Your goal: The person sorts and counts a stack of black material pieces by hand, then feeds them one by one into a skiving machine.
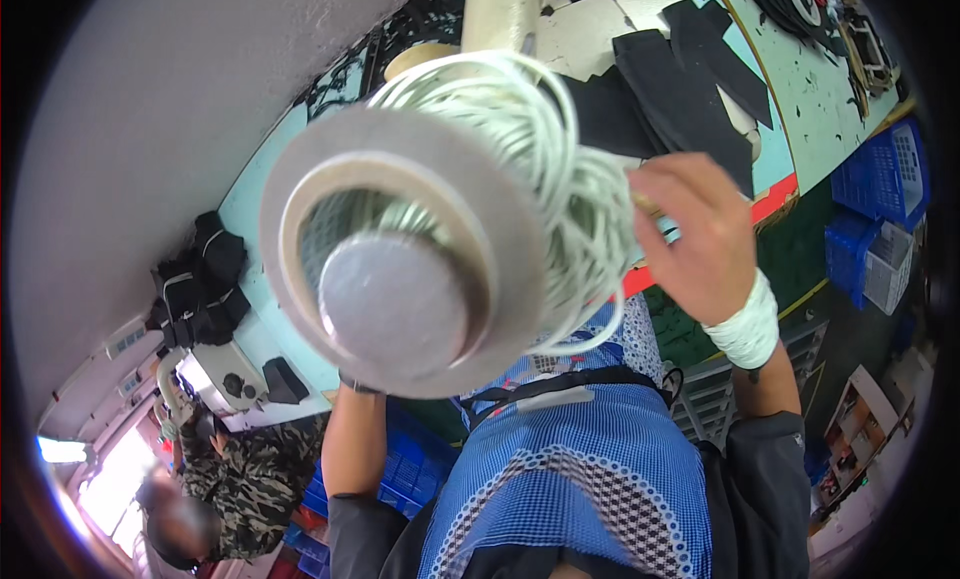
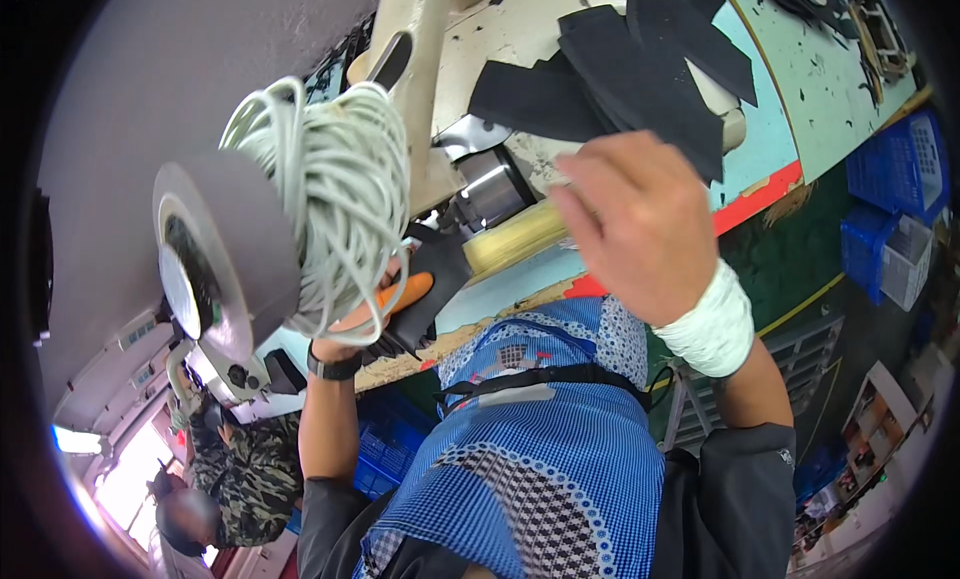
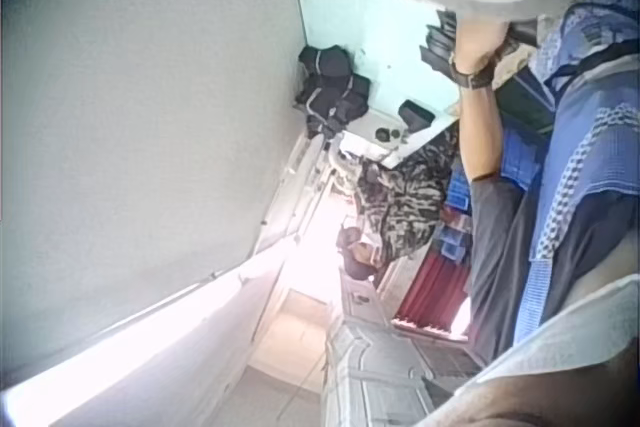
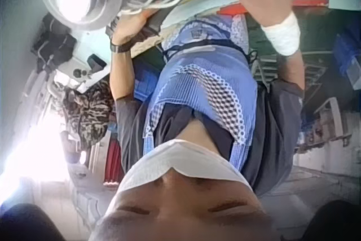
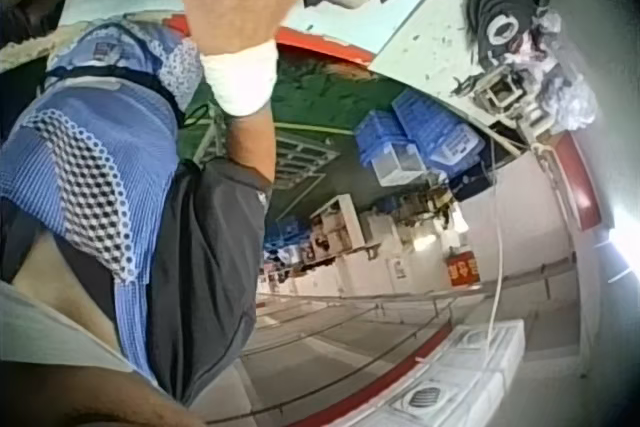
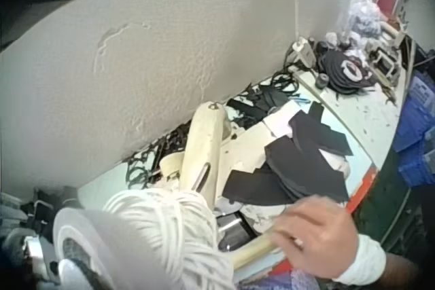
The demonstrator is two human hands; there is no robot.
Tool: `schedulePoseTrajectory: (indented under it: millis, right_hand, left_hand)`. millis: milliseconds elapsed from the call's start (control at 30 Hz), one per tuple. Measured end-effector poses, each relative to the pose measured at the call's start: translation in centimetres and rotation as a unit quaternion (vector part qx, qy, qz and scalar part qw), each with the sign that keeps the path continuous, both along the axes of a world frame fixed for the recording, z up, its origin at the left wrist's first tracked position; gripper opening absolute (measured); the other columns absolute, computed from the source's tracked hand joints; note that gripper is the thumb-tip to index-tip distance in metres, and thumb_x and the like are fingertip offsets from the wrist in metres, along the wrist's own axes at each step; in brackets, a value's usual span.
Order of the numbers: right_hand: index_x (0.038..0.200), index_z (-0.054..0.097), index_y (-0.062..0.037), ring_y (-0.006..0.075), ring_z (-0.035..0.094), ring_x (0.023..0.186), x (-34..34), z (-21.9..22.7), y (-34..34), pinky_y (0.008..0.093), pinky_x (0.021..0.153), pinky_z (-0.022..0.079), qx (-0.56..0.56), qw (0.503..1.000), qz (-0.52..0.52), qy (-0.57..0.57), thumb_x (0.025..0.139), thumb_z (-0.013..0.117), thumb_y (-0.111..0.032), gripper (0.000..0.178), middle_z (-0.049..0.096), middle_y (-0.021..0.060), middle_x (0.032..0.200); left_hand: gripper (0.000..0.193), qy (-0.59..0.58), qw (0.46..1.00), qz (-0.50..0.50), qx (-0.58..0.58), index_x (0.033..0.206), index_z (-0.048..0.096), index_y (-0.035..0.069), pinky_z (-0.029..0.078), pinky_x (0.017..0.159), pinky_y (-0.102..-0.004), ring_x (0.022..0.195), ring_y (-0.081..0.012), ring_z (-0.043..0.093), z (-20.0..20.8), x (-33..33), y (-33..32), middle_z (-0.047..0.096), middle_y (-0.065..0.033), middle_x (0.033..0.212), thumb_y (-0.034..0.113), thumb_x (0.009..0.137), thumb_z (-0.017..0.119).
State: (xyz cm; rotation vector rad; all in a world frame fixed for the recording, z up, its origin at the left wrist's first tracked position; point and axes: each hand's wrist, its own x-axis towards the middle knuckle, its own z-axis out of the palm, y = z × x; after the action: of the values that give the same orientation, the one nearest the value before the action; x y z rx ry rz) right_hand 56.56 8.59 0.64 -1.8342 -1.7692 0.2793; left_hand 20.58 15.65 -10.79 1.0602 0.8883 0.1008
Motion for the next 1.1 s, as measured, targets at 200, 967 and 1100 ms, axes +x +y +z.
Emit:
schedulePoseTrajectory:
  millis: [200,967,1100]
  right_hand:
    - [0.098,0.066,-0.0011,0.0325,0.063,0.083,-1.5,-3.9,0.4,0.0412,0.068,0.050,-0.029,0.989,0.073,0.122,0.076,0.072,-0.008,0.024,0.066,0.0137,0.084]
    - [0.102,0.045,-0.0030,0.0368,0.053,0.097,5.1,-3.2,1.2,0.0469,0.080,0.046,-0.080,0.977,-0.137,-0.143,0.065,0.081,-0.030,0.059,0.051,0.0193,0.097]
    - [0.104,0.047,-0.0048,0.0336,0.061,0.084,5.5,-3.9,2.1,0.0427,0.067,0.052,-0.076,0.959,-0.131,-0.240,0.074,0.066,-0.006,0.035,0.057,0.0171,0.090]
  left_hand:
    - [0.053,0.039,0.979,-0.099,0.174,0.138,0.046,0.005,0.036,0.113,-0.0375,0.130,-0.0230,0.046,3.1,2.7,2.2,0.045,-0.0136,0.143,0.022,0.091,0.063]
    - [0.028,0.084,0.988,-0.118,0.055,0.080,0.057,0.001,0.042,0.050,-0.0230,0.051,-0.0063,0.055,11.4,11.3,-4.4,0.058,-0.0016,0.056,0.023,0.094,0.064]
    - [0.025,0.067,0.965,-0.164,0.194,0.082,0.058,0.000,0.043,0.051,-0.0243,0.053,-0.0096,0.056,12.0,13.2,-6.3,0.060,-0.0040,0.060,0.021,0.093,0.065]
